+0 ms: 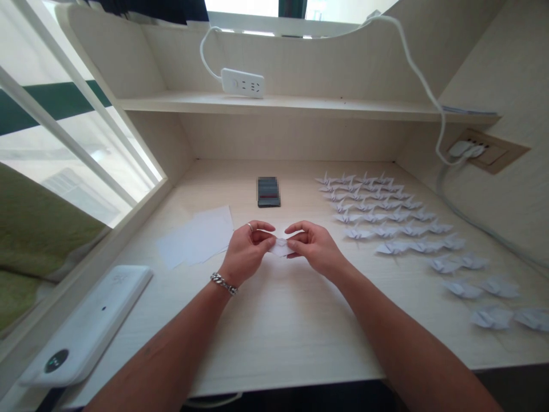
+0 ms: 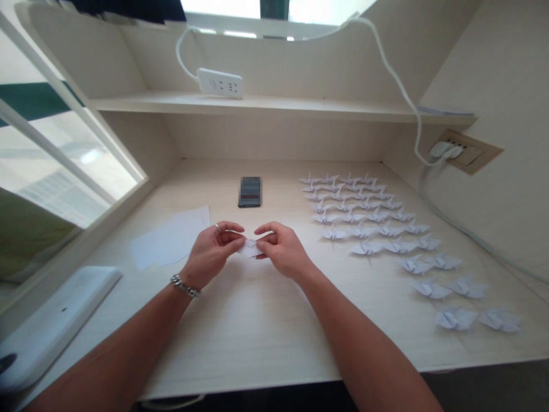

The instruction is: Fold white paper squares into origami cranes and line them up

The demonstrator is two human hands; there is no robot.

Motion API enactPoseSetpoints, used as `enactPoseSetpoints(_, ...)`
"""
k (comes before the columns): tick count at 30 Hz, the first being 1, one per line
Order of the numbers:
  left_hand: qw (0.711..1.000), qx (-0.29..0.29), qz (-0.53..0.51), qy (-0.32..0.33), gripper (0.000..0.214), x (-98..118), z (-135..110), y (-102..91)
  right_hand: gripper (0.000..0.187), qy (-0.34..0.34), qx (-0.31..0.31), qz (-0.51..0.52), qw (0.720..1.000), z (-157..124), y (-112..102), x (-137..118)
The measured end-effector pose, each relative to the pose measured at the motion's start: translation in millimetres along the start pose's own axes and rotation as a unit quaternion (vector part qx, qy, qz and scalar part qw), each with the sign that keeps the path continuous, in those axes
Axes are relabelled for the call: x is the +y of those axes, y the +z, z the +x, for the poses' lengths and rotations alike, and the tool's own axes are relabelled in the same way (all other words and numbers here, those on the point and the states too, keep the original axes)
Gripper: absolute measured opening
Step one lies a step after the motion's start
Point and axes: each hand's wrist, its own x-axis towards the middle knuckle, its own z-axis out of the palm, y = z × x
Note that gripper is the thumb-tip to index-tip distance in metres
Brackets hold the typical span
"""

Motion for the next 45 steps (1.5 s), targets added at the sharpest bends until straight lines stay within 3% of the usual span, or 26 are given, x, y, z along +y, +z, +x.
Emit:
enactPoseSetpoints(13, 1.0, -0.012, 0.003, 0.013, 0.022, -1.8, 1.4, -0.4, 0.024, -0.001, -0.003, -0.01, 1.0, -0.5, -1.2, -0.7)
enactPoseSetpoints(19, 0.999, -0.015, -0.05, -0.006, 0.024, 0.6, 0.7, -0.8, 0.026, -0.015, 0.002, -0.036, 0.999, 0.9, -3.3, 3.4)
enactPoseSetpoints(31, 1.0, 0.003, 0.002, 0.019, 0.025, 2.4, 0.9, -0.9, 0.021, -0.023, -0.004, -0.048, 0.999, -0.7, -2.3, 3.0)
enactPoseSetpoints(38, 1.0, 0.008, -0.012, 0.007, 0.023, 3.5, 1.1, -1.0, 0.02, -0.016, -0.01, -0.02, 1.0, 0.0, -2.4, 2.0)
enactPoseSetpoints(45, 1.0, 0.003, -0.018, -0.013, 0.019, 4.1, 0.2, 0.2, 0.022, -0.035, 0.008, -0.065, 0.997, 0.1, -3.6, 4.4)
